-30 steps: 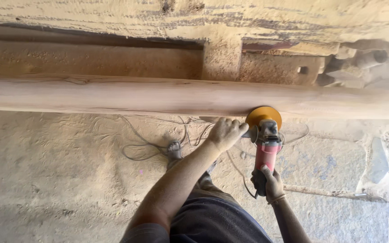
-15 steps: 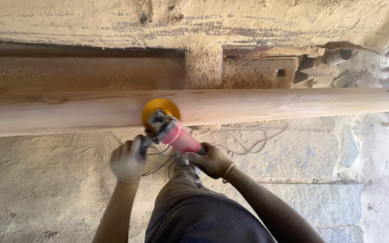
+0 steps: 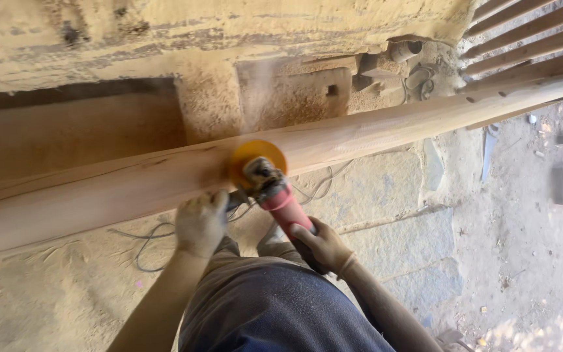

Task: The person uses a handheld power sander to smooth the surface of a long, cylindrical wooden log. They move the tool back and forth along the length of the log, which is supported horizontally on a workbench. The person wears gloves and maintains a steady pace while sanding the wood.

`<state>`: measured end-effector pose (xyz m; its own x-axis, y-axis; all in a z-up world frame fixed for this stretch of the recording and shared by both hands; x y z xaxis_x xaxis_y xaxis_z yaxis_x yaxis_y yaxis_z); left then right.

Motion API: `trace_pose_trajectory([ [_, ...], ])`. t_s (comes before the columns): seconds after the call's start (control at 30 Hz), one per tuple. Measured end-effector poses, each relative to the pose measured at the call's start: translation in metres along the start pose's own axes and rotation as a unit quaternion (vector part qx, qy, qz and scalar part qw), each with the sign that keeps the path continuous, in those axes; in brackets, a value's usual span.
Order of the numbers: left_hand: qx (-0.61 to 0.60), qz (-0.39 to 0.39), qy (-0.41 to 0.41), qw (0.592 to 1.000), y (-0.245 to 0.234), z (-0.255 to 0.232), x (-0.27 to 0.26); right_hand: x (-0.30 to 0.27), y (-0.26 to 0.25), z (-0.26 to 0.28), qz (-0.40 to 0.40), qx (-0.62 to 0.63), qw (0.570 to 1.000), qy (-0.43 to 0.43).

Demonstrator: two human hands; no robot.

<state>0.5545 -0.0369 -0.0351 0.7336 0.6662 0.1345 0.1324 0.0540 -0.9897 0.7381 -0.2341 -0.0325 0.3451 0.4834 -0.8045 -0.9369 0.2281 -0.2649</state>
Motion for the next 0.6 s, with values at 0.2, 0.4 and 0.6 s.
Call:
trace_pose_trajectory([
  [0.2,-0.039,0.003,0.09,0.995,0.032,-0.11,0.057,0.019,-0.098,-0.071,-0.049,0.055,0.997,-0.009],
  [0.4,-0.073,0.106,0.074,0.989,0.037,-0.209,0.097,0.039,-0.202,-0.105,-0.042,-0.017,0.998,-0.036],
  [0.6,-0.055,0.101,0.065,0.991,0.048,-0.288,0.131,0.055,-0.281,-0.123,-0.011,-0.005,0.998,-0.061],
])
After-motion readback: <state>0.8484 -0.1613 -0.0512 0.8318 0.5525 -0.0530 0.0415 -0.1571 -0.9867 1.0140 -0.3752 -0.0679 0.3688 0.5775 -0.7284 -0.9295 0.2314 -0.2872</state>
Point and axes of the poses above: each hand's wrist, its own x-axis towards the middle knuckle, its own y-axis out of the palm, z = x × y, the point moved 8 cm from there along x, towards the middle knuckle, and after that the axes turned 10 degrees about x, right-handed, at the moved point
